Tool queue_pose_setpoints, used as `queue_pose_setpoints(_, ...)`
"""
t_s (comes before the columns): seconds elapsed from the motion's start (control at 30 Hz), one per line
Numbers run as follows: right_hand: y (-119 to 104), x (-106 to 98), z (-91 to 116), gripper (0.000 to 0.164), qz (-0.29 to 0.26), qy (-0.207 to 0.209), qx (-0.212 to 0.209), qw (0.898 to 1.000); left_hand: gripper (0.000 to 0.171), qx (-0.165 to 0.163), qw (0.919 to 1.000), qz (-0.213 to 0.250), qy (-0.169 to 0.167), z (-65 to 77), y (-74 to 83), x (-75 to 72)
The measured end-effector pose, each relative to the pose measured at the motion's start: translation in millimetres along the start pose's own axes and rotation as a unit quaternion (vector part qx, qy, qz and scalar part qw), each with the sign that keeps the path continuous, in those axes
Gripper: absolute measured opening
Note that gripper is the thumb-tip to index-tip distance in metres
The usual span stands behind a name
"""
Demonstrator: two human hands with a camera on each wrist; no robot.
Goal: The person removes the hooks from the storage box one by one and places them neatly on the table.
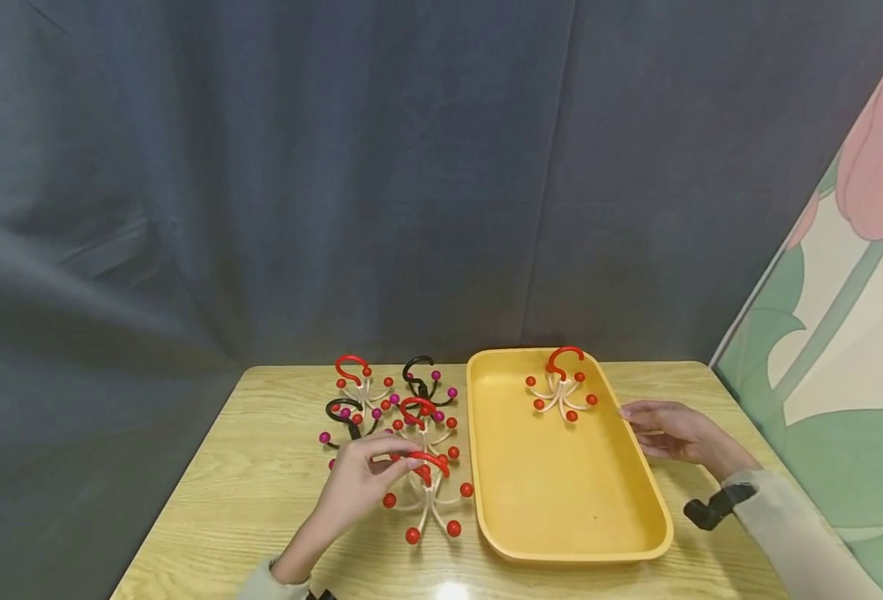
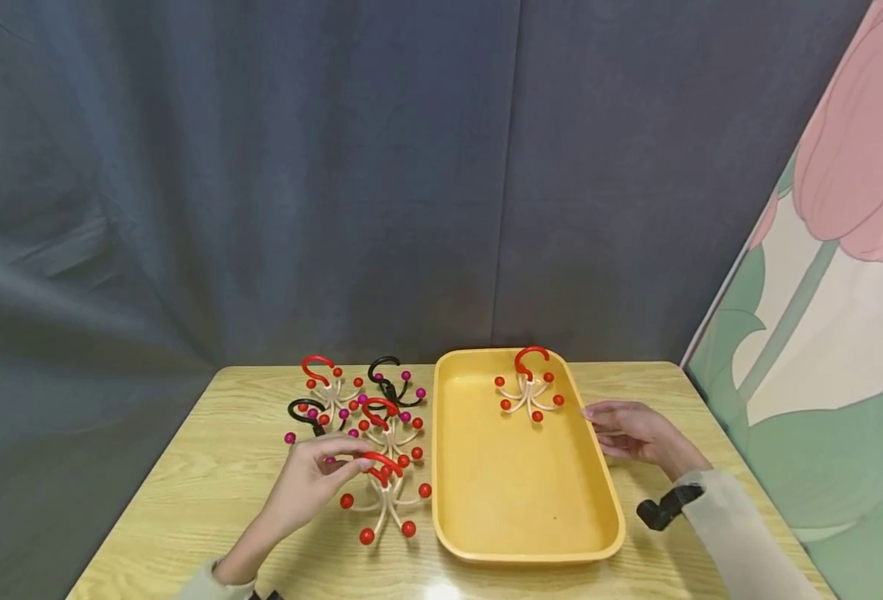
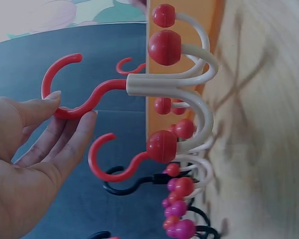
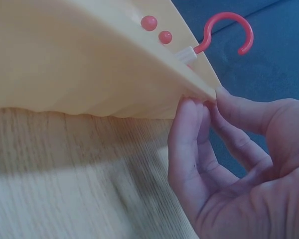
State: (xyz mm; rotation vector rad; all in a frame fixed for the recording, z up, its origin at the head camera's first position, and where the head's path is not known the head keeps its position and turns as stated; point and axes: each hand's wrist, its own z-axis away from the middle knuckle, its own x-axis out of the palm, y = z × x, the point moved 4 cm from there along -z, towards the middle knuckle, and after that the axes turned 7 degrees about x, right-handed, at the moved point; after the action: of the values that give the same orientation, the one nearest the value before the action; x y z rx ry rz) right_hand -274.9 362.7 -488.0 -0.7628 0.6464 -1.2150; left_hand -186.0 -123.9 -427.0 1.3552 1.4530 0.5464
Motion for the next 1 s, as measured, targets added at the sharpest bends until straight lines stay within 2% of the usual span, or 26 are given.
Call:
queue_pose_setpoints(0.3, 0, 0, 0, 0.016, -0.004, -0.007, 0.0, 1.0, 0.016, 0.016, 0.9999, -0.005, 0.002, 3.2, -14.4, 7.1)
queue_pose_setpoints(0.6, 1, 0, 0, 0.016, -0.008, -0.007, 0.005, 1.0, 0.018, 0.005, 0.9999, -0.01, 0.002, 2.7, -25.1, 5.7)
queue_pose_setpoints(0.8, 0, 0, 0, 0.018, -0.009, -0.003, 0.008, 1.0, 0.02, -0.002, 1.0, 0.0, 0.009, 3.3, -26.1, 1.7)
queue_pose_setpoints(1.0, 0, 0, 1, 0.016, -0.008, 0.0, 0.01, 1.0, 0.018, -0.009, 0.9999, 0.008, 0.002, 4.4, -28.0, 1.0)
